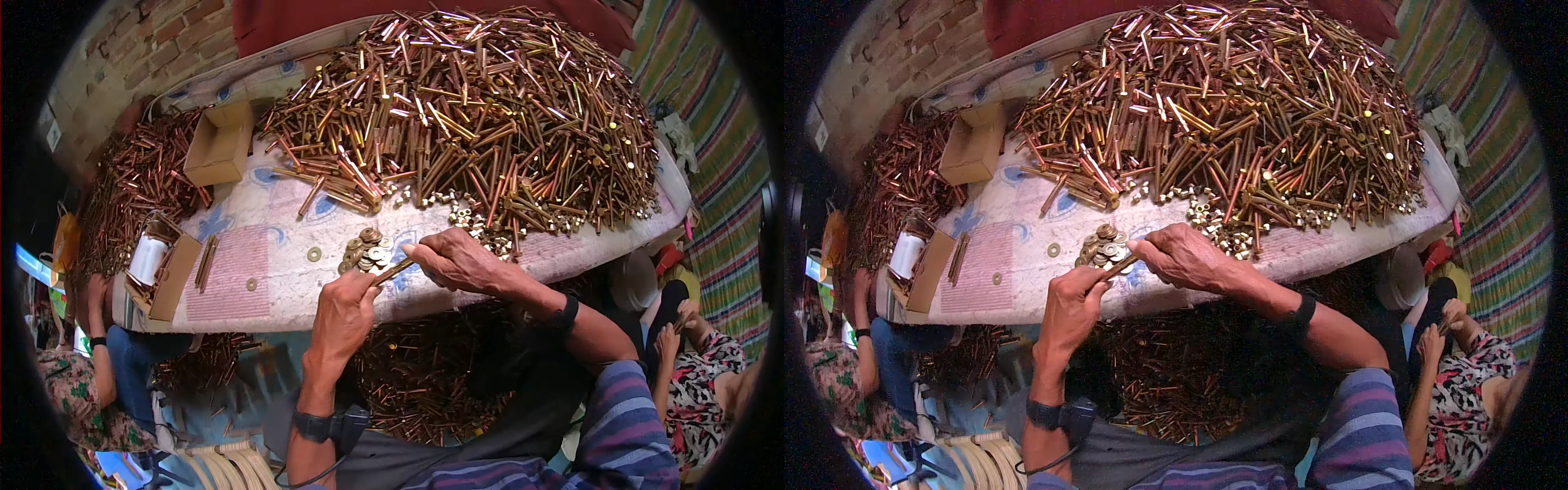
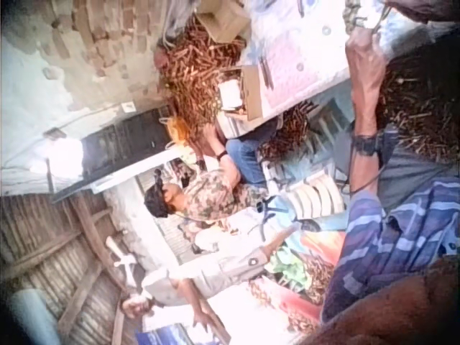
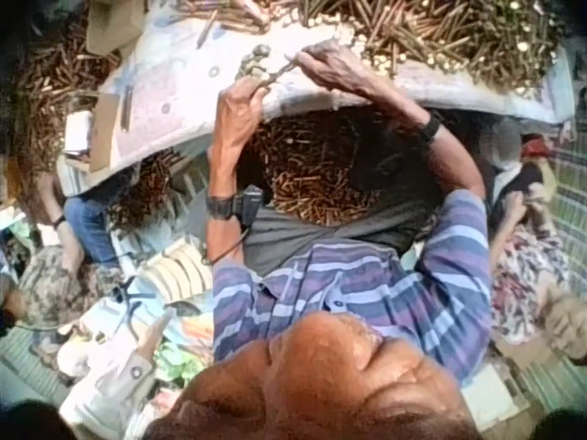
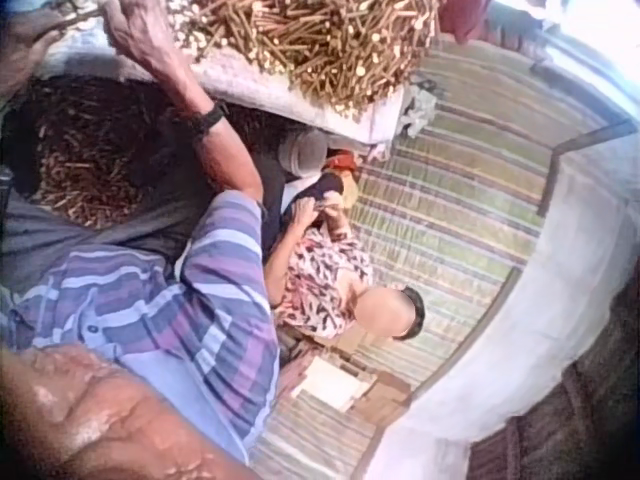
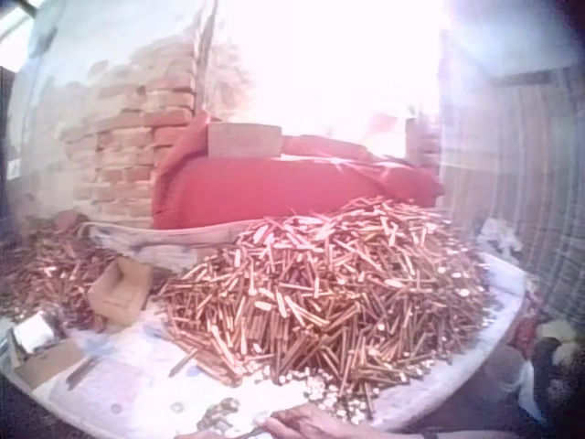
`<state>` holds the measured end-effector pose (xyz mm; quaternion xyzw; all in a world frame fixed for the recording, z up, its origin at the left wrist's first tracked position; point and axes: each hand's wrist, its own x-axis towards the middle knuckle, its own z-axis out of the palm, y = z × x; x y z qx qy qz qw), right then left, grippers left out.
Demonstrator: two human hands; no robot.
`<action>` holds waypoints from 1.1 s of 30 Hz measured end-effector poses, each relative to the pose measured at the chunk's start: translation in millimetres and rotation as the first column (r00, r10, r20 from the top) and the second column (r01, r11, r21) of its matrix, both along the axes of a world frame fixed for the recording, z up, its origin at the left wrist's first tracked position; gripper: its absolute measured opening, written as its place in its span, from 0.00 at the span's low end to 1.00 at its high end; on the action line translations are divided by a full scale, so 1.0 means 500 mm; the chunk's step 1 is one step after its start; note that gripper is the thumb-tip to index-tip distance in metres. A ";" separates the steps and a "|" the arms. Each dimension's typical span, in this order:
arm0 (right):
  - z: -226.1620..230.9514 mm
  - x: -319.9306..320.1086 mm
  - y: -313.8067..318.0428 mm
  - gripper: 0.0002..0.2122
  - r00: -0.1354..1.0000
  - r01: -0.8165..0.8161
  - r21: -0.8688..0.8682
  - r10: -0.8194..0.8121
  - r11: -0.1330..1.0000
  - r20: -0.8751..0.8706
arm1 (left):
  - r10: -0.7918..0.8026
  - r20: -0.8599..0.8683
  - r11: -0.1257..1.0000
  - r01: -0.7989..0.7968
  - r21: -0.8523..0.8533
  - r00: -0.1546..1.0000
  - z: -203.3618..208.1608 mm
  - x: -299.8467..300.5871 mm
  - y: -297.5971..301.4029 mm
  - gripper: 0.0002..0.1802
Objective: The recorder and other workers are manually assembling small metal tubes by inserting paper components and metal washers.
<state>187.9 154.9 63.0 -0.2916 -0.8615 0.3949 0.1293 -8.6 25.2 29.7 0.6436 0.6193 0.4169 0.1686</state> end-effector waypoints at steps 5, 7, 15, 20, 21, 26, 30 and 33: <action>-0.004 -0.012 -0.001 0.19 0.996 0.086 -0.193 -0.077 0.978 0.051 | 0.017 -0.057 1.000 -0.019 -0.025 0.998 -0.001 -0.006 0.001 0.07; 0.025 -0.024 -0.004 0.28 0.978 0.205 -0.405 -0.175 0.891 0.109 | 0.017 -0.037 1.000 -0.018 -0.020 0.999 0.007 -0.004 -0.003 0.07; 0.081 0.018 0.024 0.23 0.970 -0.094 -0.287 0.153 0.953 0.191 | -0.072 0.235 0.946 0.141 -0.292 0.969 0.017 -0.015 -0.011 0.16; 0.075 0.024 0.040 0.32 0.845 -0.278 -0.335 0.395 0.900 0.360 | -0.002 0.092 0.963 0.027 -0.268 0.996 0.042 -0.026 -0.016 0.18; 0.069 0.019 0.040 0.31 0.910 -0.157 -0.293 0.253 0.943 0.328 | 0.024 0.101 0.966 0.003 -0.258 0.995 0.034 -0.027 -0.016 0.19; -0.019 -0.019 0.125 0.18 0.952 0.215 0.438 -0.288 0.873 0.107 | 0.026 0.024 0.979 -0.020 -0.204 0.999 0.025 -0.029 -0.013 0.17; -0.064 -0.058 0.144 0.16 0.912 0.263 0.618 -0.400 0.741 0.092 | 0.026 -0.029 0.971 -0.032 -0.235 0.999 0.025 -0.027 -0.013 0.17; -0.084 -0.076 0.147 0.19 0.868 0.280 0.566 -0.456 0.776 0.196 | 0.027 -0.053 0.970 -0.038 -0.239 0.998 0.030 -0.029 -0.017 0.17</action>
